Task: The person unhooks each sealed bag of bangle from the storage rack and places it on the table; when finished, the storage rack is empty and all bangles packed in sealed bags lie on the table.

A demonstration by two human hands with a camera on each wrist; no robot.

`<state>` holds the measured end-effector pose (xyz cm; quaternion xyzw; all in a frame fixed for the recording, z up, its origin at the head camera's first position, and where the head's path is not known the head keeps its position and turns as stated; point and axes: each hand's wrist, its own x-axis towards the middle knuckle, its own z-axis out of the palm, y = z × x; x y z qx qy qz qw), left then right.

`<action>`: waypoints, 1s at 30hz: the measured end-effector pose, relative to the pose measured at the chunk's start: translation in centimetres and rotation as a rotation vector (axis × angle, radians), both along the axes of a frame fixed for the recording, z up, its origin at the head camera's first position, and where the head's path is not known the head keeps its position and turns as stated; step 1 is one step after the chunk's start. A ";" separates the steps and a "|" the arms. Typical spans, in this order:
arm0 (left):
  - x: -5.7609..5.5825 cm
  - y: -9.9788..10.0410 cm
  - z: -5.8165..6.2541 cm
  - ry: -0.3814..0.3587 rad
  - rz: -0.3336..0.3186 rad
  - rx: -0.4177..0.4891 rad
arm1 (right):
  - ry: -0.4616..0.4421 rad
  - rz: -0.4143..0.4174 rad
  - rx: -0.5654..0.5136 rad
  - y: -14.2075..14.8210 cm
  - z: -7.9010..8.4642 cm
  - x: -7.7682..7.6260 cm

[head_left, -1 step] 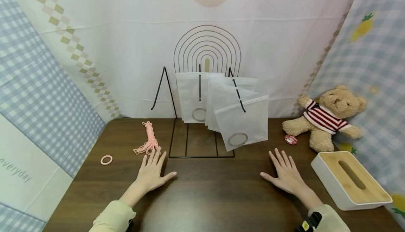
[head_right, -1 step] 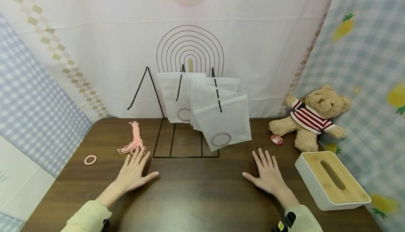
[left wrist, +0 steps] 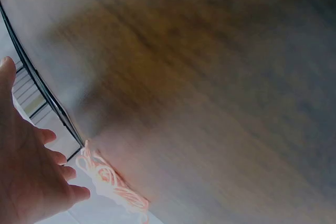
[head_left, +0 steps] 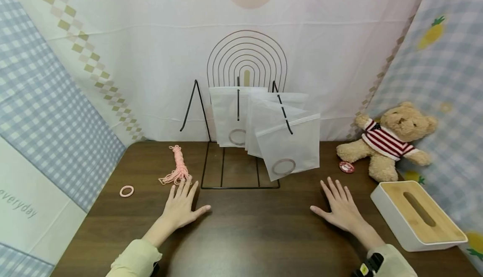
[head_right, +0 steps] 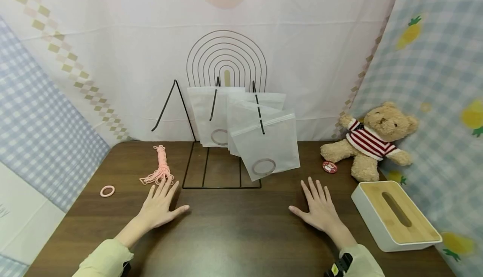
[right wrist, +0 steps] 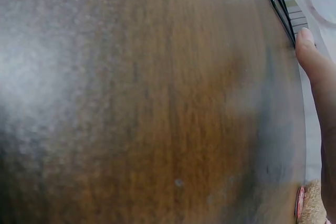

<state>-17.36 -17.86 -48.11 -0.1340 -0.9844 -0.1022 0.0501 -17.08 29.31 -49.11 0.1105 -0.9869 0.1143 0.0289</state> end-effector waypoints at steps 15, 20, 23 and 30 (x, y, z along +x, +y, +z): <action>-1.4 0.8 -0.3 0.020 -0.032 0.034 | 0.023 0.003 0.004 0.4 0.8 -0.4; -3.7 2.3 -0.1 -0.052 -0.032 0.089 | 0.092 0.024 -0.096 -1.2 4.1 -2.4; -5.0 2.9 0.1 -0.114 -0.004 0.109 | 0.137 0.026 -0.200 -2.8 7.2 -3.8; -7.0 3.2 0.2 -0.250 0.060 0.145 | 0.235 -0.036 -0.671 -5.3 14.1 -5.3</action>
